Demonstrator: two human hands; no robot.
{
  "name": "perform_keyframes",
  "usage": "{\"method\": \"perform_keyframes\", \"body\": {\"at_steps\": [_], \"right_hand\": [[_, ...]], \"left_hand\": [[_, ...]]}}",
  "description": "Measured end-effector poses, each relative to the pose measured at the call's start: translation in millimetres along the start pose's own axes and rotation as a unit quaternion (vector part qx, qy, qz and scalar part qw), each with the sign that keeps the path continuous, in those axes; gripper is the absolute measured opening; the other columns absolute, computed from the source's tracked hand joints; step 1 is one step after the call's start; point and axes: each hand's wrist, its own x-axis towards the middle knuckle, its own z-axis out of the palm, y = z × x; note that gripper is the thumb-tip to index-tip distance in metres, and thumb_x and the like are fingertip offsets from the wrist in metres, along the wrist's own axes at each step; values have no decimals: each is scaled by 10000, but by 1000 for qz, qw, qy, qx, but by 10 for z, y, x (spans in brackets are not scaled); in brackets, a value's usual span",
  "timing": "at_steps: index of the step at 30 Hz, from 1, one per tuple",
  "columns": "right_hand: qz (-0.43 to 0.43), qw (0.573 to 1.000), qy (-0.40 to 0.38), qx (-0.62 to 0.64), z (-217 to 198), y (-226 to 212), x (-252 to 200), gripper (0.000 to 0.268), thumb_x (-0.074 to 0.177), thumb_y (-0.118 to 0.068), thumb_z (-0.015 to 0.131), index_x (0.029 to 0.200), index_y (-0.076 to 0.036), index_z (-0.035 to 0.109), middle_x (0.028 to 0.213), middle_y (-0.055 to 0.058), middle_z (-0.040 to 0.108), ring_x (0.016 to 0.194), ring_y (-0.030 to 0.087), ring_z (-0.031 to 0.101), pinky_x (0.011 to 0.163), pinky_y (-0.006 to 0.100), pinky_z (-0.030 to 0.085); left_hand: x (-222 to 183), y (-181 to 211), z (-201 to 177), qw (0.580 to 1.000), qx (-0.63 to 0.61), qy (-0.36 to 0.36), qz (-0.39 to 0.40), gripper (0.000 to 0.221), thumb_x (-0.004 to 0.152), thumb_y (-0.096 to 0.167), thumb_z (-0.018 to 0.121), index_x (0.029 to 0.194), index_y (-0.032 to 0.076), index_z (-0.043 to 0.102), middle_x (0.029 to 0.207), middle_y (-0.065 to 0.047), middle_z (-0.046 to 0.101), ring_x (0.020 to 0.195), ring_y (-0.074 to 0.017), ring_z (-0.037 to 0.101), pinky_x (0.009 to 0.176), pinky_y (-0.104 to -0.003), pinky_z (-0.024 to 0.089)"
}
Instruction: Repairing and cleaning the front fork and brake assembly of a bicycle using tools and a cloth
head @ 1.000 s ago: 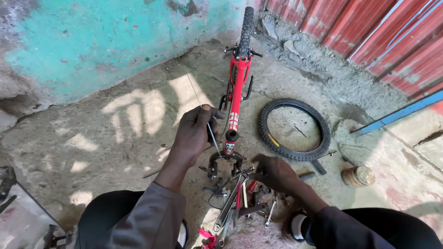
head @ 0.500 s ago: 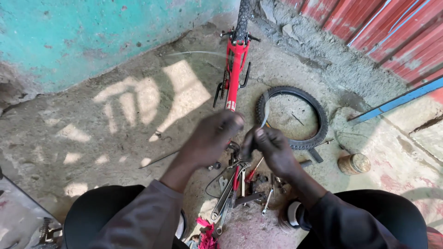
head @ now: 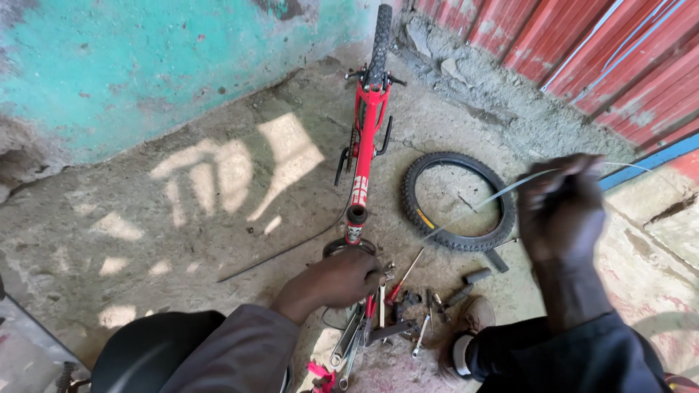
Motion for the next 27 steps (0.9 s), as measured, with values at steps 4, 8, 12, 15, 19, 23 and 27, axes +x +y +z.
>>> {"method": "perform_keyframes", "body": {"at_steps": [4, 8, 12, 15, 19, 23, 27], "right_hand": [[-137, 975, 93, -145, -284, -769, 141, 247, 1043, -396, 663, 853, -238, 675, 757, -128, 573, 690, 13, 501, 678, 151, 422], [-247, 929, 213, -177, -595, -1268, 153, 148, 919, -207, 629, 787, -229, 565, 667, -99, 425, 592, 56, 375, 595, 171, 324], [-282, 909, 262, -159, -484, -1256, 62, 133, 914, -175, 604, 788, -211, 578, 680, -93, 480, 605, 48, 423, 606, 175, 341], [-291, 905, 266, -160, -550, -1315, 81, 119, 911, -179, 599, 799, -204, 568, 689, -88, 476, 621, 54, 428, 618, 169, 367], [-256, 926, 164, -225, -795, -1382, 202, 228, 971, -242, 526, 1186, -177, 567, 820, -124, 536, 808, -29, 534, 762, 98, 410], [-34, 757, 196, -622, -309, -549, 156, 277, 1081, -174, 409, 1037, 5, 617, 983, 228, 753, 719, 260, 681, 624, 339, 522], [-40, 617, 75, -783, 144, 236, -132, 256, 990, -175, 628, 1146, -21, 760, 756, 133, 799, 530, 184, 696, 505, 307, 572]], "left_hand": [[-99, 232, -101, 997, -75, 6, -24, 167, 978, 270, 587, 958, 105, 592, 956, -165, 686, 883, -354, 655, 735, -474, 447], [-91, 337, -194, 982, -124, 101, 99, 297, 780, -52, 608, 1029, 107, 569, 900, -83, 691, 860, -284, 671, 808, -374, 462], [-55, 280, -153, 984, -98, 120, 90, 497, 869, 9, 563, 1359, 81, 518, 1329, -197, 632, 1183, -368, 599, 1008, -436, 440], [-36, 325, -241, 971, -154, 151, 101, 382, 839, -22, 567, 1208, 73, 596, 1040, -111, 692, 934, -274, 666, 840, -375, 502], [-45, 306, -258, 969, -171, 180, 21, 317, 856, 77, 703, 1162, 120, 633, 1102, -67, 724, 1003, -220, 703, 862, -339, 548], [69, 225, -189, 941, -171, 291, 36, 318, 788, -27, 724, 1059, 105, 622, 1022, -88, 703, 924, -245, 691, 817, -344, 540], [50, 317, -215, 959, -89, 268, -17, 355, 904, 21, 647, 1235, 114, 557, 1223, -119, 586, 1025, -348, 659, 806, -498, 512]]}}
